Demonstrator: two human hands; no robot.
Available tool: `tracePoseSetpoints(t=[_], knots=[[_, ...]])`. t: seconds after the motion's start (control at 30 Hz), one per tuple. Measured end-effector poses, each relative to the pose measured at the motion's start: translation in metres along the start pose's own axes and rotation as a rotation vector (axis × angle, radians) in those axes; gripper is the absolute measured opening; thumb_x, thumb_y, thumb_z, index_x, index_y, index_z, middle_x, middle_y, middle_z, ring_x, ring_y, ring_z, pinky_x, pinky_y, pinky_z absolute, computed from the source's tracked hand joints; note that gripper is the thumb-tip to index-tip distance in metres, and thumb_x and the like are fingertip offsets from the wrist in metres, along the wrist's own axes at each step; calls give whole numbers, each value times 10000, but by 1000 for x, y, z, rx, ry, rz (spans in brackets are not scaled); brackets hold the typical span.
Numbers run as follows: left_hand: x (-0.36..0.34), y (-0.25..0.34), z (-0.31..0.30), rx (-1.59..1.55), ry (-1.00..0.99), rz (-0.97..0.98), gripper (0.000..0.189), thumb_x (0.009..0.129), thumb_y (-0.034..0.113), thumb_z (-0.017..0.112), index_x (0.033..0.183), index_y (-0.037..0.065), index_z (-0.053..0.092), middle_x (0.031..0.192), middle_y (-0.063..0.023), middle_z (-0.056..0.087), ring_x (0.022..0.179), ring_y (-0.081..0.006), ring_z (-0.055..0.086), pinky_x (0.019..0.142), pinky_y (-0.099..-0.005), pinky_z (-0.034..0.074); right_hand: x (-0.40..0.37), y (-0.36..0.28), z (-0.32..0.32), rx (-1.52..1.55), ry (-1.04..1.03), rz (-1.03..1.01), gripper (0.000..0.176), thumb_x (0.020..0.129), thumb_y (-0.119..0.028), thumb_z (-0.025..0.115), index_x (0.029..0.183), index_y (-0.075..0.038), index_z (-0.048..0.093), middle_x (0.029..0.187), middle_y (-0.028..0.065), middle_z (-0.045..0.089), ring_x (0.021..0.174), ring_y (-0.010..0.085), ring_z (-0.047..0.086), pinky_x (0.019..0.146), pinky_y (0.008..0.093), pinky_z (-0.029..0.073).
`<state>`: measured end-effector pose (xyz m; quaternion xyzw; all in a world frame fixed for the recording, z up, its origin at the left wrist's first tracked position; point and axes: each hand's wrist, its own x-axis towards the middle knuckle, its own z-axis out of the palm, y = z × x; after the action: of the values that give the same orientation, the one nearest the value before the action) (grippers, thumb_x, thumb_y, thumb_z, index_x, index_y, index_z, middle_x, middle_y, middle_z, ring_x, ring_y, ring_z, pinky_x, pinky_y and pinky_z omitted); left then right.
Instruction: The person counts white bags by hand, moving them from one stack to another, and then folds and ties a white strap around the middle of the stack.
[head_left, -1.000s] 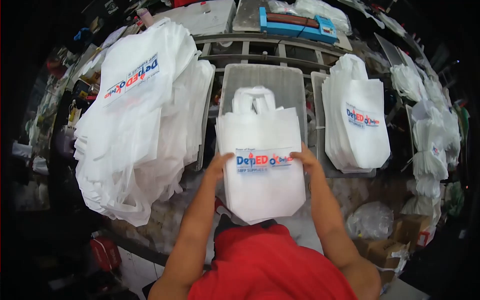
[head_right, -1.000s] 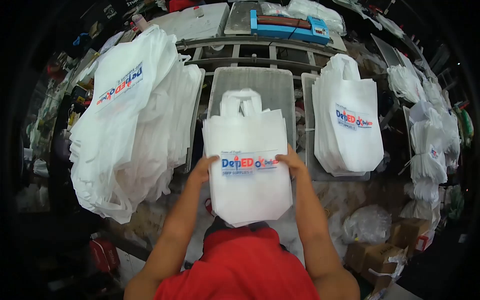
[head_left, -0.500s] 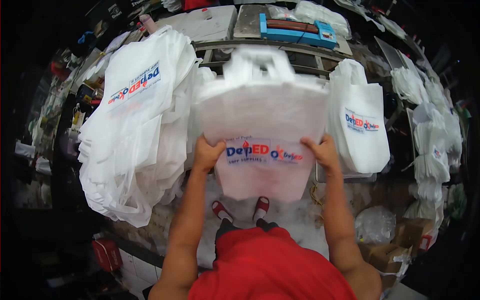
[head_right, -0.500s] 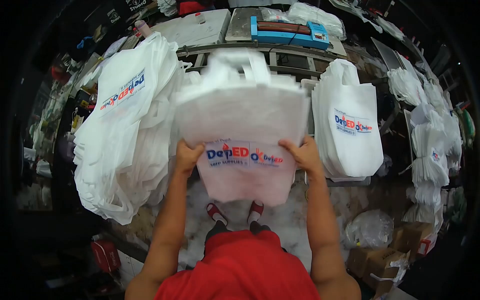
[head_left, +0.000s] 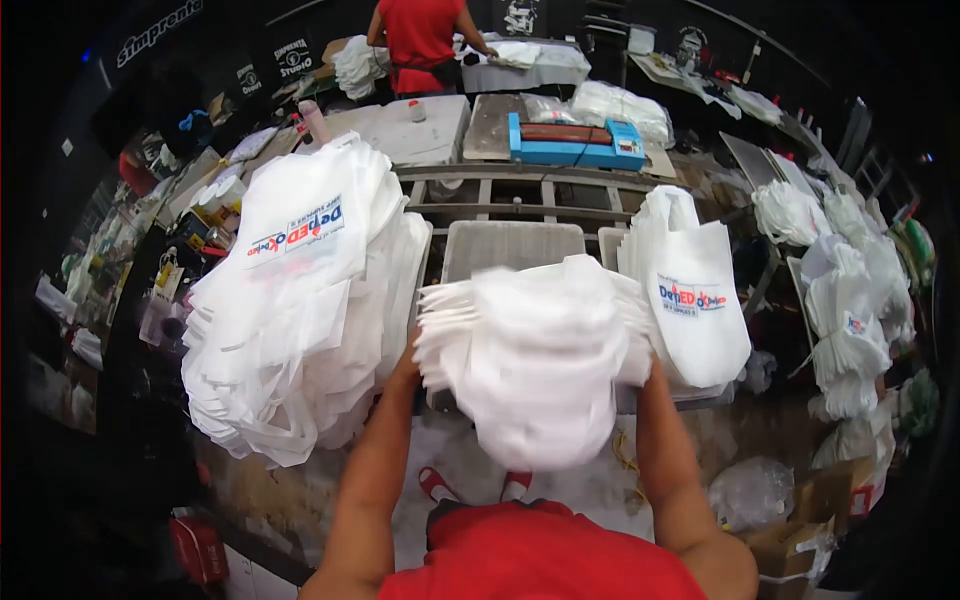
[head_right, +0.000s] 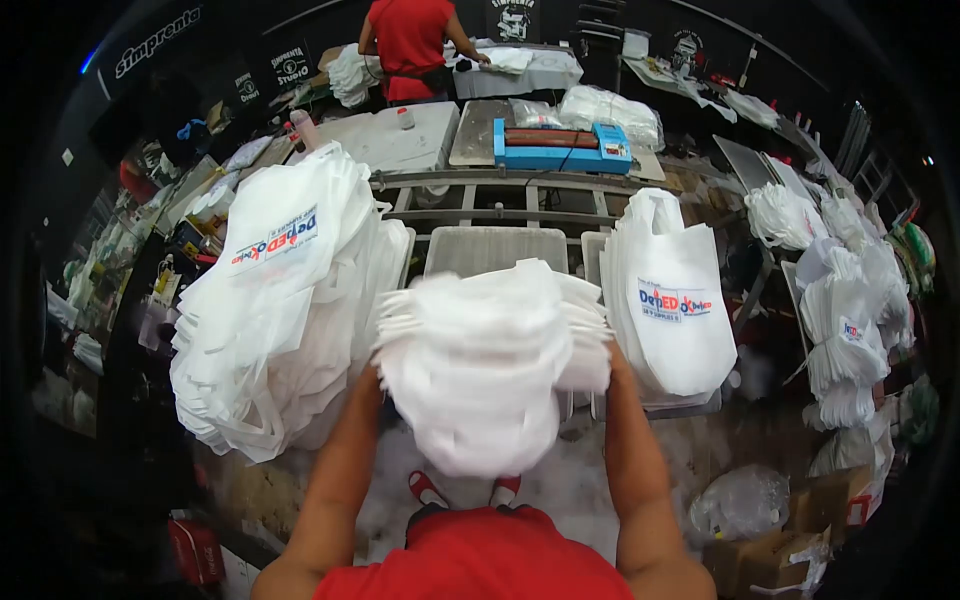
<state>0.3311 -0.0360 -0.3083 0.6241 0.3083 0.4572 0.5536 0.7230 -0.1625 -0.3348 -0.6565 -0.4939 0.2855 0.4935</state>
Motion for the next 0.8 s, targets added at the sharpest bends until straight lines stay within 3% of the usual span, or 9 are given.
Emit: tracePoseSetpoints(t=[0.2,0.37,0.47,0.53,0.63,0.67,0.7,0.73,0.8], knots=[[-7,4,-1,-19,-2,-63,278,902,59,635,1160,-43,620,1041,-137,704,994,-259,681,849,-352,547,-17,-71,-18,176,63,-143,232,873,-85,698,1069,40,687,1022,124,720,944,206,681,826,327,535],[2,-10,-1,41,3,-125,287,903,94,634,1153,-46,620,1025,-141,706,980,-266,679,856,-353,541,9,-12,-8,4,12,22,217,875,-93,694,1050,35,694,1010,130,723,945,218,684,829,330,533],[28,11,-8,73,35,-98,294,904,115,634,1149,-47,620,1015,-144,707,972,-270,678,860,-354,537,9,-57,-15,56,51,-69,208,876,-98,691,1039,32,699,1002,134,724,946,226,686,831,331,532],[54,13,-14,202,25,-20,300,904,128,634,1146,-49,619,1008,-146,708,967,-273,677,863,-355,535,24,-77,-17,49,77,-114,203,877,-101,689,1032,30,702,997,136,725,946,231,687,832,332,531],[94,-25,-17,725,2,208,310,905,149,633,1142,-50,619,999,-149,709,959,-278,676,867,-356,531,68,-59,8,23,109,-66,195,879,-106,687,1021,26,706,989,140,727,947,238,688,834,334,530],[108,-45,-15,721,39,161,314,905,156,633,1141,-51,619,995,-150,710,956,-279,675,868,-356,530,81,-46,24,60,111,-24,193,879,-108,686,1017,25,708,987,141,727,947,241,689,835,334,530],[114,-54,-1,234,202,-244,379,889,192,651,1173,-54,607,1084,-174,695,1008,-272,665,899,-333,508,92,-29,41,235,127,31,346,898,-185,709,1150,47,658,1032,144,718,979,228,676,850,328,517],[117,-99,-3,364,240,-186,423,875,210,661,1197,-57,594,1167,-194,674,1060,-272,653,914,-337,499,104,20,55,164,104,94,451,881,-245,733,1189,63,619,1072,161,702,993,230,662,866,333,509],[98,-136,3,482,169,-510,520,847,222,691,1261,-71,574,1189,-225,671,1098,-295,655,939,-366,505,112,124,90,-6,76,269,588,857,-325,763,1243,75,574,1131,193,683,1033,257,649,897,355,500]])
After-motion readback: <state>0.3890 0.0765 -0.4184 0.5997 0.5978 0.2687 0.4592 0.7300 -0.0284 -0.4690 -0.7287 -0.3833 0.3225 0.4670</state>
